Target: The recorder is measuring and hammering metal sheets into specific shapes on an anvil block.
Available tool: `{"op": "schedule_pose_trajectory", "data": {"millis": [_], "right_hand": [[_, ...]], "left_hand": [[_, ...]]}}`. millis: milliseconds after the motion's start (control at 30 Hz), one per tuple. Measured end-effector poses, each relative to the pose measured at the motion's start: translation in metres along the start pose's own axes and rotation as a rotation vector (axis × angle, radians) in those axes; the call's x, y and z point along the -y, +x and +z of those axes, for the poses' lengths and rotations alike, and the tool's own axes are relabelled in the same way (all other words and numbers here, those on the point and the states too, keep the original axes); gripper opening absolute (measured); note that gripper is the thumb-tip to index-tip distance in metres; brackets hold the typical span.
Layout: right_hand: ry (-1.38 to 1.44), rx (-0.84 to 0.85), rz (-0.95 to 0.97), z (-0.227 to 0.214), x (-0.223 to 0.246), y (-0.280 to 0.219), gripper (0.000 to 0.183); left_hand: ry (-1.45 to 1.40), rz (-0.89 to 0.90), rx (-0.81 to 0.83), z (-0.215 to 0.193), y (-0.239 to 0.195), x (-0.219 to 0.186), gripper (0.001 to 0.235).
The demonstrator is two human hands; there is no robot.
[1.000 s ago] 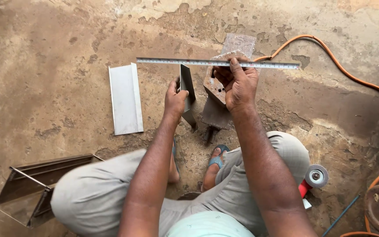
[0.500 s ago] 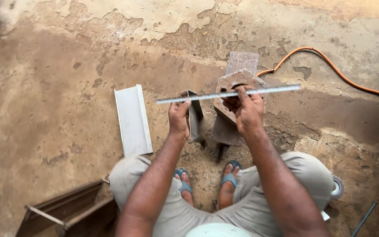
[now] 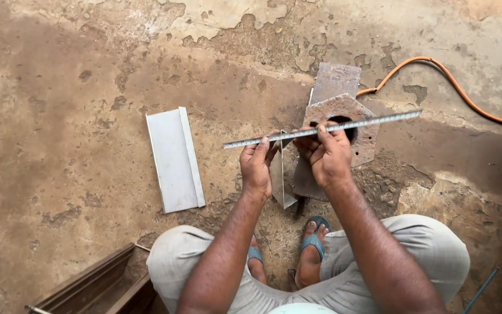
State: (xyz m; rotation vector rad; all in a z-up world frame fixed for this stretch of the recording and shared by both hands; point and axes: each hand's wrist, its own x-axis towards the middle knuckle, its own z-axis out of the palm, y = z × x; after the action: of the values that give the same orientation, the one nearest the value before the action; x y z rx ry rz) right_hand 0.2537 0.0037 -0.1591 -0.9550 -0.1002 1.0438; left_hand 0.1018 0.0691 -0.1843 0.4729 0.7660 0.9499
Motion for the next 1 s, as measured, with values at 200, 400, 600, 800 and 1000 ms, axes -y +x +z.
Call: {"op": "schedule_pose_trajectory", "data": {"millis": [200, 400, 600, 800, 1000], "right_hand": [[0.051, -0.027, -0.012, 0.016, -0.001, -0.014, 0.002], [0.020, 0.039, -0.069, -0.002, -0.017, -0.008, 0.004], [0.014, -0.013, -0.033, 0.003, -0.015, -0.007, 0.008], [0.000, -0.023, -0.014, 0.003, -0.015, -0.007, 0.012], [-0.004, 0.002, -0.019, 0.003, -0.015, -0.007, 0.014]], "left_hand": [[0.159, 0.002, -0.016, -0.005, 0.002, -0.002, 0.022], [0.255, -0.028, 0.015, 0.003, 0.001, -0.010, 0.022], [0.278, -0.057, -0.016, -0.002, 0.005, -0.009, 0.021], [0.256, -0.058, -0.034, -0.007, 0.008, -0.004, 0.017], [0.233, -0.050, -0.034, -0.008, 0.011, -0.002, 0.013]]}}
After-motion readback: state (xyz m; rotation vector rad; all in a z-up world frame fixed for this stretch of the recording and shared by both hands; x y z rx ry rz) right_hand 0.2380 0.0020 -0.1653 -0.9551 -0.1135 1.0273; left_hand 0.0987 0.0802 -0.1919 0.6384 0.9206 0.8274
